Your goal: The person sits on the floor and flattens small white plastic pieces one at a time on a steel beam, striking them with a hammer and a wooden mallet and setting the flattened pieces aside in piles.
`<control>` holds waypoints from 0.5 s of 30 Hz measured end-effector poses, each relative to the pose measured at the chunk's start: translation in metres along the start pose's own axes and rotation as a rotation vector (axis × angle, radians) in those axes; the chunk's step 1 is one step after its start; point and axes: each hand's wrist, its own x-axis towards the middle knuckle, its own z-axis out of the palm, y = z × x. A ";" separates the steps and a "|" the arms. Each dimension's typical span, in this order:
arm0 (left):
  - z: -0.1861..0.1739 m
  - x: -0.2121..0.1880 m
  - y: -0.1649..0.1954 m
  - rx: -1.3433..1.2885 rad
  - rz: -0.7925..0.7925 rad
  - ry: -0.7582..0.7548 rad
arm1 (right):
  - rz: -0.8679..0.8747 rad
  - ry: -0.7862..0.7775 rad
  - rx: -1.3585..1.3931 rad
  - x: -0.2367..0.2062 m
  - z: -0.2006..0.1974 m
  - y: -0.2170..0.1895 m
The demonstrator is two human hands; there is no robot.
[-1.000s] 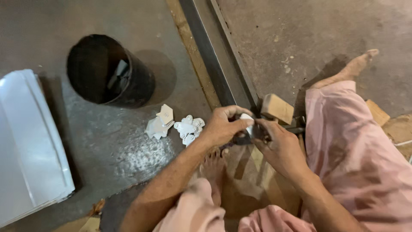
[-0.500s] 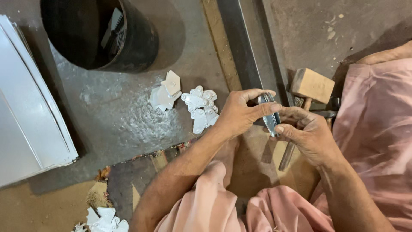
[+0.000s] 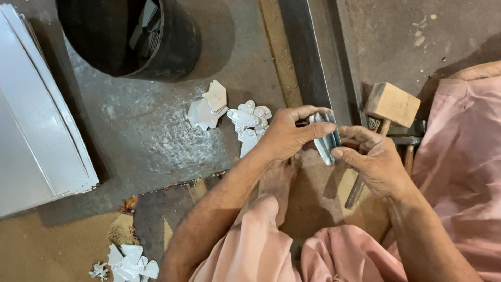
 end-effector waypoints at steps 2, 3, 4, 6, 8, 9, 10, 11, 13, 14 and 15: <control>-0.009 0.006 -0.005 -0.051 -0.006 -0.026 | -0.022 0.043 0.036 0.005 -0.001 0.001; -0.015 0.011 -0.009 -0.070 0.002 0.000 | -0.037 0.080 0.046 0.007 -0.002 0.000; -0.022 0.018 -0.014 -0.089 0.010 0.026 | -0.052 0.115 0.057 0.009 -0.003 -0.002; -0.043 0.034 -0.024 0.003 0.095 0.171 | -0.151 0.164 0.017 0.011 -0.006 -0.007; -0.071 0.062 -0.030 0.124 0.093 0.436 | -0.220 0.182 -0.059 0.012 -0.008 -0.013; -0.086 0.077 -0.031 0.134 0.014 0.585 | -0.241 0.174 -0.115 0.012 -0.008 -0.015; -0.101 0.089 -0.032 0.218 0.057 0.658 | -0.263 0.167 -0.170 0.011 -0.008 -0.018; -0.111 0.094 -0.035 0.304 0.102 0.728 | -0.256 0.216 -0.324 0.011 -0.007 -0.019; -0.127 0.096 -0.034 0.654 0.012 0.796 | -0.244 0.324 -0.635 0.010 -0.004 -0.022; -0.129 0.093 -0.031 0.826 -0.033 0.818 | -0.244 0.313 -0.697 0.010 -0.003 -0.023; -0.127 0.087 -0.028 1.032 0.128 0.893 | -0.239 0.305 -0.761 0.009 -0.002 -0.024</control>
